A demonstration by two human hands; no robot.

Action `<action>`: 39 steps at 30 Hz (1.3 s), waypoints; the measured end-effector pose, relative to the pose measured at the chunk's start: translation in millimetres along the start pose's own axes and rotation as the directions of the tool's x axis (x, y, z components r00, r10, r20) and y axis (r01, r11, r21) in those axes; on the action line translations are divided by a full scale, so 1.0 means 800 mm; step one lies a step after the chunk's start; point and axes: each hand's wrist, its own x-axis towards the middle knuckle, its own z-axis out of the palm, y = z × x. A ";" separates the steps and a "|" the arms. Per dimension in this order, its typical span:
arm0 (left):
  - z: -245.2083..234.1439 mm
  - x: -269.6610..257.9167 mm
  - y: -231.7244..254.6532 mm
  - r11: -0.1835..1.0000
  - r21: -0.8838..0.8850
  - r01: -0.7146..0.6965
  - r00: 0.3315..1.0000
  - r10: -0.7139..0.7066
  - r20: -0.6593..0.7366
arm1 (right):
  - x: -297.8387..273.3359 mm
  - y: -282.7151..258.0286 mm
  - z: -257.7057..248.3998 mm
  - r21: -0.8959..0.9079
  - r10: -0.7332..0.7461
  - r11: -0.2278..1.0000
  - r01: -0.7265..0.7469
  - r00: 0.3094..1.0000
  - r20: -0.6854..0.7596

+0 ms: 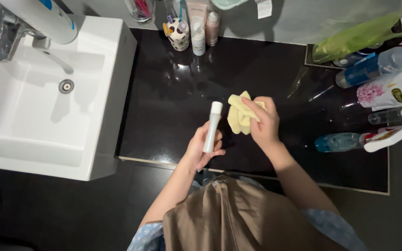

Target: Cleaning and organizing various toiletry bottles and items on a bathroom counter.

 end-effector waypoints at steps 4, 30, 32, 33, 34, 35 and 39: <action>0.012 0.002 0.000 0.985 -0.169 0.031 0.994 -0.012 0.111 | -0.009 -0.022 0.003 0.055 0.041 0.998 -0.041 0.999 -0.002; 0.030 0.011 0.004 0.961 0.274 0.039 0.941 0.057 -0.334 | -0.030 -0.032 0.024 -0.089 -0.344 0.920 0.383 0.894 0.287; 0.019 0.013 0.004 0.946 0.323 0.030 0.952 0.072 -0.299 | -0.021 -0.033 0.020 -0.081 -0.409 0.890 0.449 0.864 0.292; 0.013 0.012 0.002 0.929 0.369 0.021 0.959 0.086 -0.270 | -0.017 -0.034 0.018 -0.064 -0.470 0.858 0.509 0.830 0.299; 0.013 0.011 0.006 0.930 0.368 0.017 0.958 0.090 -0.273 | -0.014 -0.024 0.017 -0.060 -0.474 0.857 0.512 0.828 0.300; 0.013 0.010 0.009 0.936 0.350 0.038 0.952 0.072 -0.297 | -0.012 -0.015 0.015 -0.152 -0.447 0.851 0.502 0.846 0.292; 0.025 0.004 0.015 0.957 0.290 0.031 0.952 0.060 -0.301 | -0.017 0.000 0.016 -0.065 -0.085 0.993 0.096 0.985 0.148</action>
